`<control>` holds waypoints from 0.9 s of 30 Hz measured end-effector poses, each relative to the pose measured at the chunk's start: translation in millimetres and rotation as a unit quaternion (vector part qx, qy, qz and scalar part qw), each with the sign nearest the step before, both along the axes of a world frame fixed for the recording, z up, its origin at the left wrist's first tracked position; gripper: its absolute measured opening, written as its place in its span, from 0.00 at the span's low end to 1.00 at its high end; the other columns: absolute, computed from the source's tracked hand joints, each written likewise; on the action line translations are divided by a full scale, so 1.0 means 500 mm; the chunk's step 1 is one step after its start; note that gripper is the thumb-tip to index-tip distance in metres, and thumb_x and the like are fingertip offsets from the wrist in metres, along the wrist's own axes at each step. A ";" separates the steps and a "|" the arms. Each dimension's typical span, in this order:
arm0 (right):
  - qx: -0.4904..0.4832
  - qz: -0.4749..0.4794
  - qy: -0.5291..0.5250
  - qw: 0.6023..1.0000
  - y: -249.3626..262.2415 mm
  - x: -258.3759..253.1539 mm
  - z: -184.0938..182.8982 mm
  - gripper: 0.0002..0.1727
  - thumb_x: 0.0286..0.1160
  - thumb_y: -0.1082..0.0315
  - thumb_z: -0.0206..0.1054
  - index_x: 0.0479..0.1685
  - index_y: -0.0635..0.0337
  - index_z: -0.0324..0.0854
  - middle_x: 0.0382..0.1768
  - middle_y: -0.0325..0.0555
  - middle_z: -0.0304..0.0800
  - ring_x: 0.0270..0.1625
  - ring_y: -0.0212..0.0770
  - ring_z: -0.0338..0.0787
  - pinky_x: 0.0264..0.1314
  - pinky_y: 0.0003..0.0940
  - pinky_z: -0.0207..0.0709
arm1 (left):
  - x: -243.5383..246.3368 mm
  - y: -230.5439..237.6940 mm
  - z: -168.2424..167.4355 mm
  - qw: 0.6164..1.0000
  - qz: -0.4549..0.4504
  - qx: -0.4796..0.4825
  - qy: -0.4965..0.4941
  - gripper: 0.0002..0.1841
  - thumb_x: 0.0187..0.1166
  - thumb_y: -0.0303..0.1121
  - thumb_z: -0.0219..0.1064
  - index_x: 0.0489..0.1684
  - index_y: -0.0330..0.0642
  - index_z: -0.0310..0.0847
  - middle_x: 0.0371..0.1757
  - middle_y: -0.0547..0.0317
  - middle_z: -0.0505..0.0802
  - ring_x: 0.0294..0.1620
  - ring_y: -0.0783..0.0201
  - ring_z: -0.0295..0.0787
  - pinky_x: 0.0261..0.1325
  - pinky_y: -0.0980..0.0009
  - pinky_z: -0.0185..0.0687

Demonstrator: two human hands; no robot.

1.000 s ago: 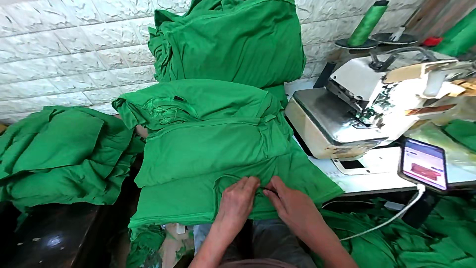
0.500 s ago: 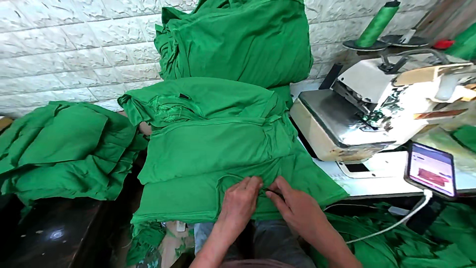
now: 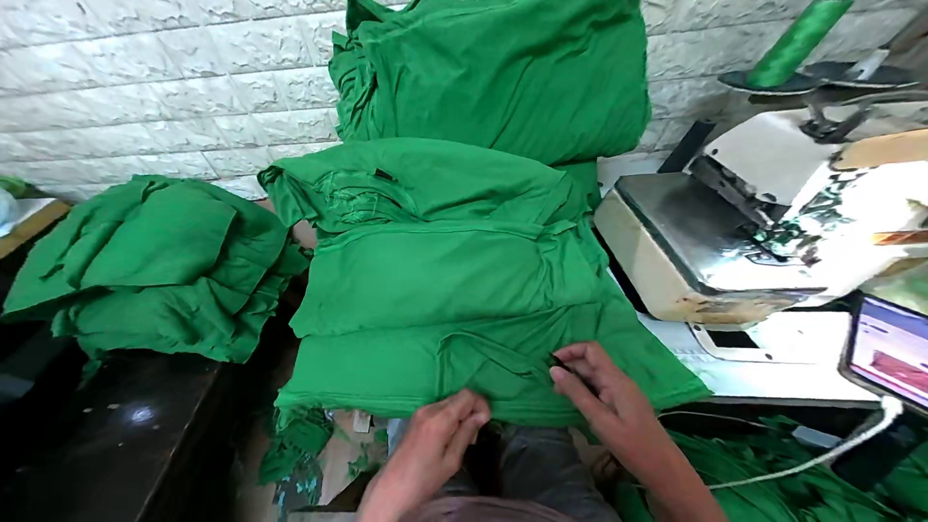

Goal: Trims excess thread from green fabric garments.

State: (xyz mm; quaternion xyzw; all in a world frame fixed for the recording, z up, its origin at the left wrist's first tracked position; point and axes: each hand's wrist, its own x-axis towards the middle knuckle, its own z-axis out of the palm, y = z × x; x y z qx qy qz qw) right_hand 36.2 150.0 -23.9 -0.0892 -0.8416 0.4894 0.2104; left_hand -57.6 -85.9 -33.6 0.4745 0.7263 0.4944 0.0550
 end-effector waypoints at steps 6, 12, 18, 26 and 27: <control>0.015 -0.052 0.115 0.992 -0.026 -0.011 0.041 0.18 0.73 0.61 0.73 0.52 0.66 0.80 0.28 0.28 0.83 0.28 0.13 0.77 0.31 0.09 0.73 | 0.013 -0.227 -0.026 0.886 0.212 -0.387 -0.140 0.13 0.87 0.31 0.59 0.54 0.32 0.86 0.41 0.38 0.93 0.43 0.40 0.92 0.54 0.41 0.85; 0.219 0.142 0.122 0.958 -0.100 -0.070 0.035 0.17 0.78 0.64 0.68 0.62 0.54 0.91 0.27 0.44 0.93 0.20 0.35 0.84 0.23 0.32 0.80 | 0.044 -0.272 -0.008 0.885 0.374 -0.267 -0.078 0.14 0.84 0.36 0.65 0.52 0.33 0.87 0.46 0.44 0.94 0.54 0.44 0.92 0.66 0.38 0.78; 0.250 0.199 0.054 0.946 -0.162 -0.090 0.060 0.09 0.72 0.76 0.69 0.48 0.69 0.88 0.34 0.57 0.95 0.31 0.56 0.95 0.33 0.56 0.87 | 0.038 -0.110 -0.013 0.902 0.394 0.006 0.178 0.43 0.66 0.63 0.74 0.75 0.40 0.75 0.80 0.44 0.80 0.87 0.46 0.67 0.85 0.34 0.50; 0.272 0.044 0.132 0.952 0.007 -0.100 0.090 0.16 0.88 0.72 0.57 0.48 0.85 0.79 0.36 0.70 0.87 0.35 0.47 0.87 0.44 0.35 0.82 | -0.063 -0.131 -0.022 0.766 0.601 0.016 0.227 0.23 0.78 0.32 0.63 0.71 0.32 0.79 0.74 0.42 0.86 0.81 0.42 0.76 0.80 0.31 0.57; 0.279 0.032 0.091 0.955 0.019 -0.107 0.082 0.17 0.89 0.71 0.56 0.50 0.83 0.80 0.38 0.70 0.88 0.36 0.51 0.88 0.45 0.42 0.82 | -0.069 -0.153 -0.033 0.758 0.615 0.015 0.217 0.21 0.78 0.32 0.63 0.68 0.34 0.81 0.72 0.44 0.87 0.79 0.43 0.78 0.78 0.33 0.60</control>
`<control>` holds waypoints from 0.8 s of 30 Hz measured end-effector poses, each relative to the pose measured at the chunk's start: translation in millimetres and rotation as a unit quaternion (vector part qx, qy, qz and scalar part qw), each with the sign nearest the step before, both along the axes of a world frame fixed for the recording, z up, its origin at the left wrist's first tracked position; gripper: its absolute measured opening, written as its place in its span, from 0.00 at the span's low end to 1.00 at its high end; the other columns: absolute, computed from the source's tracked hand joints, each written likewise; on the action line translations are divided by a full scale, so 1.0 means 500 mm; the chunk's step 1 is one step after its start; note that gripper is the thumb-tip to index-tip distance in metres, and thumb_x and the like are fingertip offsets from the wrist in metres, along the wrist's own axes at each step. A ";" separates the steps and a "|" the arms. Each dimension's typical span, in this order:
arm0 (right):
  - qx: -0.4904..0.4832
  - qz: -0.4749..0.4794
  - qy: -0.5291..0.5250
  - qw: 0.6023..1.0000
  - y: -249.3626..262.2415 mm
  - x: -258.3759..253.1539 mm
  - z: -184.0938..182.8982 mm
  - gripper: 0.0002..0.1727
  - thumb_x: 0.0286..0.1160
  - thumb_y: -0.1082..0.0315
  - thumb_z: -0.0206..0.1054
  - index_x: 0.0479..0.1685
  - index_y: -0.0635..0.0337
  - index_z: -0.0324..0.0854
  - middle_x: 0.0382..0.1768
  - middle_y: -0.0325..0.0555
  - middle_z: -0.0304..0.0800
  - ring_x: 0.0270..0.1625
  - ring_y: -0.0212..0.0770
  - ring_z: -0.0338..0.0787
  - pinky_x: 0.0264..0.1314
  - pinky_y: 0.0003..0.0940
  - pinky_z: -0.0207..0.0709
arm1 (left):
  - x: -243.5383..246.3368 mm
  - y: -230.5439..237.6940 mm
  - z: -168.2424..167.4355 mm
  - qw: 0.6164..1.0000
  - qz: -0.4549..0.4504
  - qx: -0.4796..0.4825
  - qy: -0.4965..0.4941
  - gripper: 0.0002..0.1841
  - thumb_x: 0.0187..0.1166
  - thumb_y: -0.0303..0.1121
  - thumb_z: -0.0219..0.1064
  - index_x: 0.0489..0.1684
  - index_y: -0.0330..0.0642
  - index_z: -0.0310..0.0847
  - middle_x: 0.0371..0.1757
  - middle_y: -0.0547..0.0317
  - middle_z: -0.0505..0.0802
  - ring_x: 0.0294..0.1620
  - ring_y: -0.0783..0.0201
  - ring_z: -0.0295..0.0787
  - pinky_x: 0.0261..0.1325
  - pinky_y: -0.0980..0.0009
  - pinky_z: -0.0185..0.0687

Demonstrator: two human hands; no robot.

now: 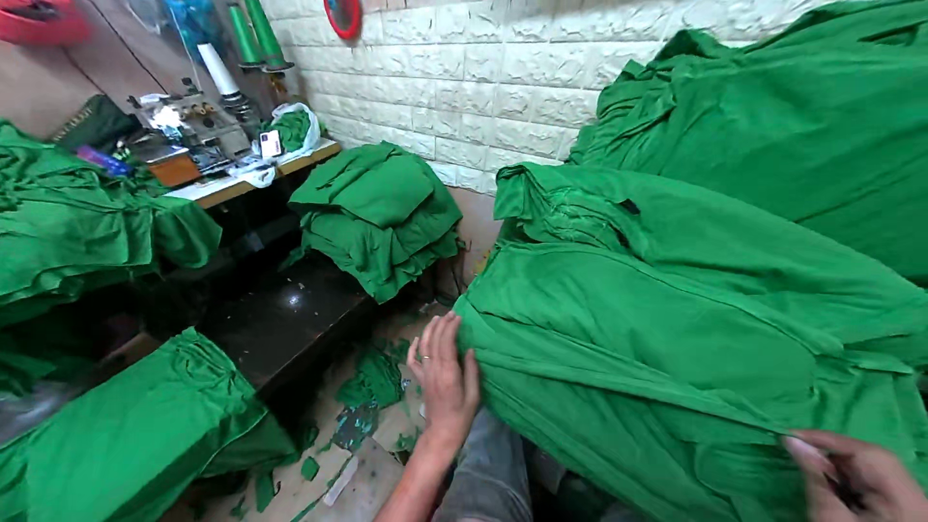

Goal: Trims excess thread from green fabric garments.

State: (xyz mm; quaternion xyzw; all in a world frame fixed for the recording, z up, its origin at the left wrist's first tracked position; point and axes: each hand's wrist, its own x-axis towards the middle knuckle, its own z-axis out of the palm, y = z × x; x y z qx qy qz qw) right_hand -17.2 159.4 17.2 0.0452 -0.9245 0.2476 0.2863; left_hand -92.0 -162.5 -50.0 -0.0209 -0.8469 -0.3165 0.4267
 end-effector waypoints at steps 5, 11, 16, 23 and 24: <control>-0.005 -0.075 -0.075 0.994 -0.044 -0.015 -0.005 0.17 0.84 0.69 0.61 0.56 0.79 0.79 0.43 0.70 0.89 0.43 0.60 0.91 0.49 0.54 0.83 | 0.043 -0.078 -0.069 0.991 -0.060 0.099 -0.073 0.26 0.74 0.25 0.63 0.75 0.30 0.75 0.77 0.40 0.82 0.82 0.42 0.73 0.80 0.36 0.65; -0.003 0.106 0.082 0.991 -0.172 -0.036 0.017 0.10 0.80 0.73 0.64 0.44 0.75 0.86 0.42 0.68 0.87 0.34 0.47 0.86 0.35 0.33 0.81 | 0.067 -0.079 -0.077 0.951 -0.085 0.282 -0.091 0.26 0.77 0.28 0.62 0.76 0.30 0.68 0.73 0.41 0.82 0.75 0.55 0.77 0.69 0.59 0.77; 0.055 0.178 0.012 0.983 -0.299 -0.127 -0.063 0.16 0.64 0.76 0.74 0.53 0.60 0.91 0.51 0.55 0.91 0.34 0.55 0.94 0.24 0.55 0.86 | 0.031 -0.058 -0.037 0.970 -0.115 0.199 -0.082 0.41 0.67 0.38 0.74 0.83 0.31 0.63 0.84 0.39 0.73 0.87 0.47 0.64 0.84 0.44 0.61; -0.056 0.213 0.131 0.967 -0.278 -0.146 -0.029 0.11 0.80 0.70 0.60 0.44 0.64 0.88 0.44 0.53 0.90 0.42 0.34 0.89 0.45 0.20 0.82 | -0.022 -0.067 0.004 0.987 -0.122 0.094 -0.034 0.34 0.70 0.27 0.70 0.79 0.24 0.67 0.80 0.33 0.77 0.75 0.43 0.79 0.72 0.47 0.77; -0.056 0.214 0.145 0.964 -0.263 -0.145 -0.024 0.11 0.82 0.70 0.59 0.45 0.65 0.87 0.45 0.55 0.90 0.44 0.33 0.88 0.46 0.18 0.80 | -0.030 -0.074 0.000 0.987 -0.136 0.089 0.004 0.25 0.71 0.21 0.66 0.70 0.22 0.76 0.72 0.31 0.82 0.66 0.47 0.86 0.64 0.57 0.85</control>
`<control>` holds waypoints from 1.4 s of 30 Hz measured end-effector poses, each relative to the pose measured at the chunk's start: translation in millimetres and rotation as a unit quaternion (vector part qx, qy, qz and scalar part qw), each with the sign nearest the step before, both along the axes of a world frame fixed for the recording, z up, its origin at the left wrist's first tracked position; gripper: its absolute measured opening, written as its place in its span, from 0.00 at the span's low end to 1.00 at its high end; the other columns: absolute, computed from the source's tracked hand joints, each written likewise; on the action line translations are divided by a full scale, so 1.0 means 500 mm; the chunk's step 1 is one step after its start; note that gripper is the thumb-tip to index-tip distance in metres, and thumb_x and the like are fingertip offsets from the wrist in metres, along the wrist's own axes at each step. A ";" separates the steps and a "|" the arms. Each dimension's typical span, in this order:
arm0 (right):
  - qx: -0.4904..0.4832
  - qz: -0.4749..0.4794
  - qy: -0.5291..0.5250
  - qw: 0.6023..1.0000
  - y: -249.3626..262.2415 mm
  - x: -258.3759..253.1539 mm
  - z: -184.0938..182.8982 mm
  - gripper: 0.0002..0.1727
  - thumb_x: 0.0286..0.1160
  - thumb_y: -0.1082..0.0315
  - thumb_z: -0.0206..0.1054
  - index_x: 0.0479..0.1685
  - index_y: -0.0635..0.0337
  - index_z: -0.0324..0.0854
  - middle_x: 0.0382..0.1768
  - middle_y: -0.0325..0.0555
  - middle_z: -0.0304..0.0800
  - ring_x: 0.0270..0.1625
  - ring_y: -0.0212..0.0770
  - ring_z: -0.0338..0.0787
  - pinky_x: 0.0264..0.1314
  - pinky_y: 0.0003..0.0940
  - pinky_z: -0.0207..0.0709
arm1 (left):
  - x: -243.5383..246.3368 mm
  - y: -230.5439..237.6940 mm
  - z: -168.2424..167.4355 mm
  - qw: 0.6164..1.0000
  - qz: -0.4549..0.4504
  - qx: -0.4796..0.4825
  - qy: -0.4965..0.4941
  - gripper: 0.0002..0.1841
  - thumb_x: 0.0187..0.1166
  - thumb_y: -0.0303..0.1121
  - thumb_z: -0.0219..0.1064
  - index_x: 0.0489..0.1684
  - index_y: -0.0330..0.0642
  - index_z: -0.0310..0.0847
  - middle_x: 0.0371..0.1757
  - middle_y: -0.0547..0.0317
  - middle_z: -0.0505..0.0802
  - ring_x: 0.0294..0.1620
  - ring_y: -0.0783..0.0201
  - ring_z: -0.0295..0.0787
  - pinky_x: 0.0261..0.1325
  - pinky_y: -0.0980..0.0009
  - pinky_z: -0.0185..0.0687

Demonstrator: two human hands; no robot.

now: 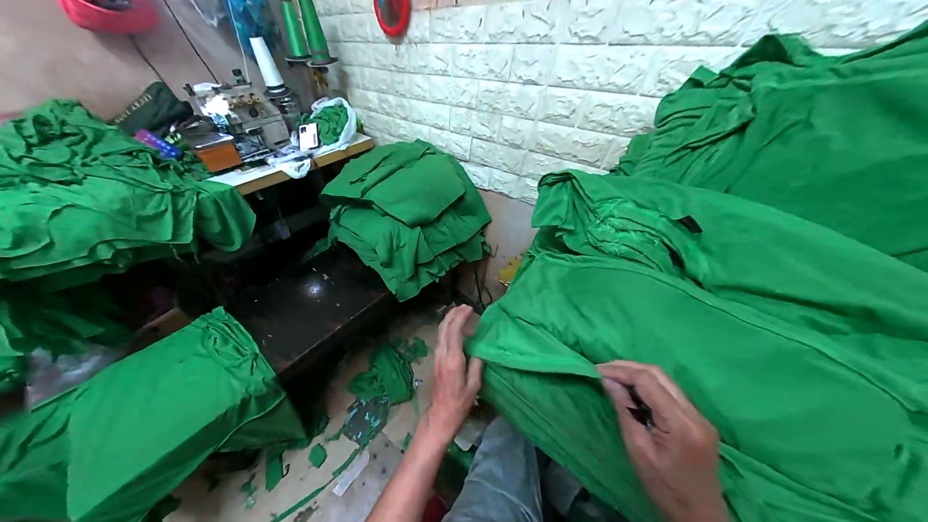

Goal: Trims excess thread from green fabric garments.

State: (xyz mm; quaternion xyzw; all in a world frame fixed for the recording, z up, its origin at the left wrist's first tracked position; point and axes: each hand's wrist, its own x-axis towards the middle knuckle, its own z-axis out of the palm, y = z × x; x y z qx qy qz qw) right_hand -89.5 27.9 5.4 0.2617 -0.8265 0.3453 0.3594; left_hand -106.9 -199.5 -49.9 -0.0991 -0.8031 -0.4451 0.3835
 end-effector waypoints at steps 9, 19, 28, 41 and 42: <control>0.181 -0.060 -0.177 0.966 0.095 0.027 0.011 0.10 0.73 0.67 0.71 0.46 0.62 0.89 0.45 0.56 0.91 0.39 0.57 0.93 0.32 0.59 0.84 | 0.065 -0.008 -0.088 0.997 0.020 -0.076 0.018 0.12 0.75 0.30 0.54 0.45 0.47 0.85 0.63 0.54 0.90 0.68 0.56 0.81 0.74 0.53 0.63; -0.033 0.138 -0.243 0.960 -0.049 -0.014 -0.007 0.21 0.85 0.56 0.61 0.65 0.63 0.76 0.45 0.41 0.88 0.41 0.26 0.87 0.43 0.23 0.83 | 0.059 0.059 -0.037 0.999 -0.041 -0.009 -0.006 0.16 0.78 0.32 0.71 0.53 0.26 0.84 0.53 0.38 0.90 0.50 0.55 0.91 0.53 0.65 0.88; 0.006 0.120 -0.194 0.974 -0.055 -0.027 -0.049 0.17 0.80 0.55 0.67 0.56 0.58 0.85 0.44 0.40 0.89 0.38 0.27 0.86 0.41 0.20 0.81 | 0.089 0.040 -0.058 0.991 -0.063 0.092 -0.074 0.07 0.81 0.27 0.66 0.39 0.31 0.86 0.44 0.49 0.90 0.44 0.69 0.89 0.51 0.75 0.86; 0.200 0.079 0.054 0.975 -0.088 -0.036 -0.052 0.10 0.76 0.64 0.65 0.40 0.55 0.94 0.35 0.46 0.92 0.36 0.47 0.91 0.35 0.38 0.84 | 0.105 0.051 -0.048 0.993 -0.071 0.089 -0.042 0.07 0.79 0.26 0.66 0.38 0.32 0.88 0.41 0.52 0.91 0.45 0.69 0.89 0.53 0.75 0.86; 0.199 0.080 0.061 0.975 -0.091 -0.037 -0.054 0.10 0.76 0.66 0.65 0.39 0.55 0.94 0.35 0.46 0.92 0.35 0.47 0.91 0.34 0.39 0.84 | 0.103 0.050 -0.050 0.993 -0.077 0.085 -0.037 0.07 0.79 0.26 0.66 0.38 0.31 0.88 0.41 0.50 0.91 0.45 0.67 0.90 0.54 0.75 0.86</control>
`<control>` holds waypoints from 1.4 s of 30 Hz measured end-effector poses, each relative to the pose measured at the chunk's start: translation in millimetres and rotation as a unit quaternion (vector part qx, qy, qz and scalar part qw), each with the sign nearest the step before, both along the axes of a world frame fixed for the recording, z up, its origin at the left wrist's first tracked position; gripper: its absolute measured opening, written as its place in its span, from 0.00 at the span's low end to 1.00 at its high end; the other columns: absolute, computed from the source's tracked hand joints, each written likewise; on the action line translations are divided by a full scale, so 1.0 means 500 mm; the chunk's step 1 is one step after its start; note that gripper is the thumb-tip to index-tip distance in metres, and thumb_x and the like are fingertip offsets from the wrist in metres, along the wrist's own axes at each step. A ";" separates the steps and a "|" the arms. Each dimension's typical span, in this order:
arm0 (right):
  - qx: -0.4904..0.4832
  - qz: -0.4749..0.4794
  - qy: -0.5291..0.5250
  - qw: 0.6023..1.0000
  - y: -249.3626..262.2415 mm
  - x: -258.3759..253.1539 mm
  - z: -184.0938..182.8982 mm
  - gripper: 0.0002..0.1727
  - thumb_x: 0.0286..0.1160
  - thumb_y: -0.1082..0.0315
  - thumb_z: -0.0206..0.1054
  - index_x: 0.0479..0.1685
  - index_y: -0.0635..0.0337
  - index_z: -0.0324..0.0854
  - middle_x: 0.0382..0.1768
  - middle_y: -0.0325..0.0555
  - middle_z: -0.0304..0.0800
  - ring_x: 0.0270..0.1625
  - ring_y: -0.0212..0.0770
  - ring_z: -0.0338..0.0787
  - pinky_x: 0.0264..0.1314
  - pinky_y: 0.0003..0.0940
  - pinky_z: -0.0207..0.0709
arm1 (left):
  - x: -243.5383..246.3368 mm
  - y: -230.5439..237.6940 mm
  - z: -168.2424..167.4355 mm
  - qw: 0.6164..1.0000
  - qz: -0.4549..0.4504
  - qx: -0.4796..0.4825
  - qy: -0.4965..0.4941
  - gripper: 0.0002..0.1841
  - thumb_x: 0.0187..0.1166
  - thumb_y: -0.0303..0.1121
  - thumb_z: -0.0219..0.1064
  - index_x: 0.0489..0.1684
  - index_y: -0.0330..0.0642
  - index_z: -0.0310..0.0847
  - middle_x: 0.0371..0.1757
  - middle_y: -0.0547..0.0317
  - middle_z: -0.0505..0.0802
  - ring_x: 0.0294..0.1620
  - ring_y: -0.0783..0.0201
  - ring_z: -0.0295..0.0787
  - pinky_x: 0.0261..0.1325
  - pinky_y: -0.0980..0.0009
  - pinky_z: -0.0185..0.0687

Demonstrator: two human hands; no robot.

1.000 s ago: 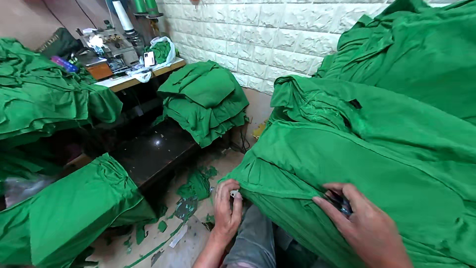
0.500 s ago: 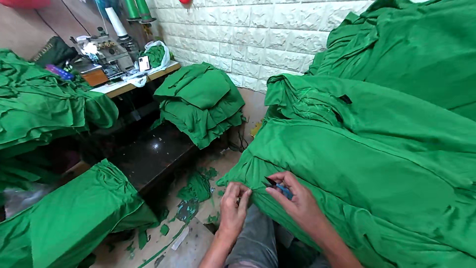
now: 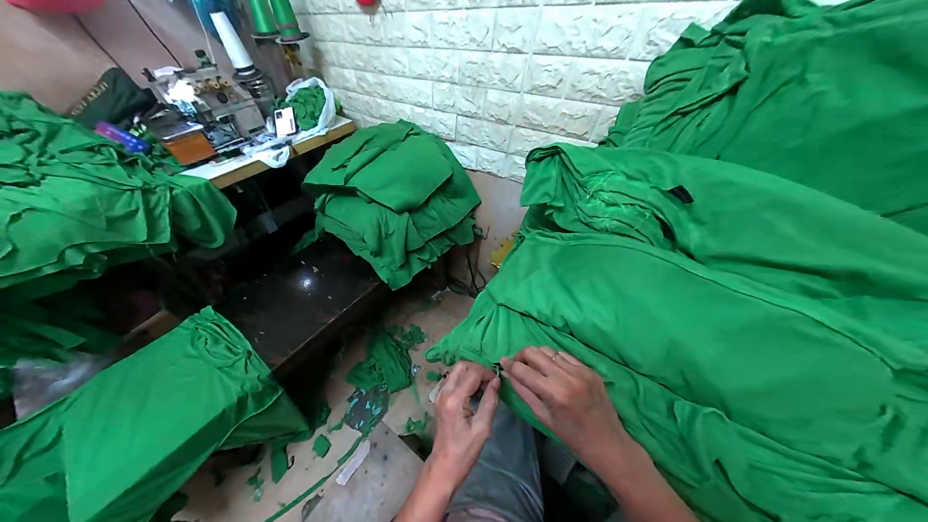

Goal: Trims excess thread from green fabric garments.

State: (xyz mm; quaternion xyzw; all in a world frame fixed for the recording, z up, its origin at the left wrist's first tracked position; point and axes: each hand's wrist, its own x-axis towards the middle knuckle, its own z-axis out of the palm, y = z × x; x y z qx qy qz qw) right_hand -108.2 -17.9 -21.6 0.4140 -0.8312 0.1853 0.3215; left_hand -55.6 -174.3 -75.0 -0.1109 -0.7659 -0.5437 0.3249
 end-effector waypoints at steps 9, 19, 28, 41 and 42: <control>-0.252 -0.028 -0.318 0.914 0.022 0.004 0.014 0.13 0.72 0.61 0.71 0.50 0.57 0.88 0.39 0.34 0.92 0.34 0.21 0.87 0.37 0.16 0.82 | -0.011 0.013 -0.007 0.999 0.041 -0.015 -0.014 0.13 0.79 0.38 0.64 0.33 0.36 0.83 0.34 0.54 0.88 0.40 0.63 0.86 0.47 0.66 0.82; -0.296 0.001 -0.351 0.888 0.029 0.003 0.009 0.14 0.73 0.60 0.71 0.52 0.57 0.86 0.39 0.32 0.92 0.36 0.20 0.88 0.38 0.15 0.83 | -0.017 0.005 -0.006 0.997 0.057 -0.023 -0.035 0.14 0.87 0.32 0.58 0.34 0.34 0.86 0.32 0.56 0.88 0.36 0.68 0.85 0.45 0.71 0.82; -0.288 0.006 -0.340 0.895 0.029 0.005 0.006 0.14 0.74 0.60 0.71 0.53 0.56 0.86 0.39 0.32 0.92 0.36 0.20 0.87 0.39 0.14 0.81 | 0.053 -0.049 -0.076 0.994 0.059 0.012 -0.087 0.13 0.85 0.31 0.58 0.31 0.35 0.84 0.29 0.60 0.87 0.31 0.75 0.84 0.40 0.80 0.82; -0.048 -0.005 -0.034 0.998 -0.006 0.012 -0.012 0.12 0.78 0.61 0.65 0.43 0.56 0.93 0.36 0.46 0.91 0.37 0.45 0.92 0.37 0.38 0.86 | 0.066 -0.023 -0.010 0.996 0.030 -0.034 0.071 0.13 0.84 0.33 0.60 0.28 0.38 0.79 0.30 0.58 0.87 0.37 0.71 0.85 0.45 0.79 0.82; -0.059 -0.003 -0.032 0.998 -0.011 0.010 -0.016 0.12 0.78 0.62 0.65 0.42 0.57 0.94 0.35 0.46 0.91 0.36 0.45 0.92 0.36 0.37 0.86 | 0.067 -0.019 -0.013 0.996 0.025 -0.034 0.073 0.13 0.84 0.32 0.60 0.27 0.38 0.79 0.30 0.57 0.87 0.37 0.71 0.85 0.45 0.79 0.82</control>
